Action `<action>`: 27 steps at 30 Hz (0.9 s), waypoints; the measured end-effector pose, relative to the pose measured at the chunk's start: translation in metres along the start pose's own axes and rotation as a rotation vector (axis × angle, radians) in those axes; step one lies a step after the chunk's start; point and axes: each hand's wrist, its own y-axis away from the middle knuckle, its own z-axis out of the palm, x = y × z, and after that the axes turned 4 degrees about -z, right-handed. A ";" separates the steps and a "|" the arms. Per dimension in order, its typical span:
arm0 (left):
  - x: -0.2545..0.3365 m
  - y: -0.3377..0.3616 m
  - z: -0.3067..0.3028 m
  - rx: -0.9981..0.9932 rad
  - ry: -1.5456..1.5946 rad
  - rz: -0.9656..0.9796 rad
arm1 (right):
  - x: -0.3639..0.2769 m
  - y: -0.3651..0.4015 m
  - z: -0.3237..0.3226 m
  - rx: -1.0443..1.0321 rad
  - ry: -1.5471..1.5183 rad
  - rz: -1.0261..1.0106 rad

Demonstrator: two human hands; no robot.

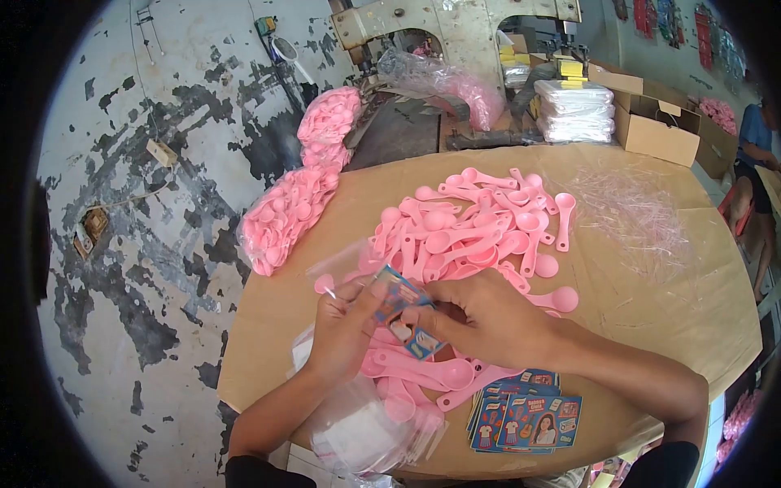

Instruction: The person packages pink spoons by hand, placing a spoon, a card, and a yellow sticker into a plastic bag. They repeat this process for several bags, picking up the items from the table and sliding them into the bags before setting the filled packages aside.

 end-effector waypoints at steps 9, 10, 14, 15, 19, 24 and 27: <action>0.010 -0.001 0.004 0.017 0.360 -0.089 | 0.011 -0.001 -0.005 -0.008 0.071 -0.013; 0.014 0.000 0.006 0.045 0.390 -0.085 | 0.010 -0.001 -0.005 -0.007 0.067 0.004; 0.009 -0.003 0.002 0.019 0.334 -0.069 | 0.009 -0.001 -0.003 0.006 0.030 0.014; 0.007 -0.002 0.000 -0.008 0.308 -0.063 | 0.012 0.000 -0.001 0.012 0.017 0.002; -0.003 -0.002 -0.007 -0.003 0.200 -0.042 | 0.021 0.001 0.001 -0.052 -0.004 0.007; 0.006 -0.002 -0.001 0.036 0.216 -0.098 | 0.013 0.002 -0.004 -0.180 0.089 0.069; 0.004 -0.004 0.001 0.110 0.249 -0.051 | 0.019 0.003 0.000 -0.015 -0.015 0.037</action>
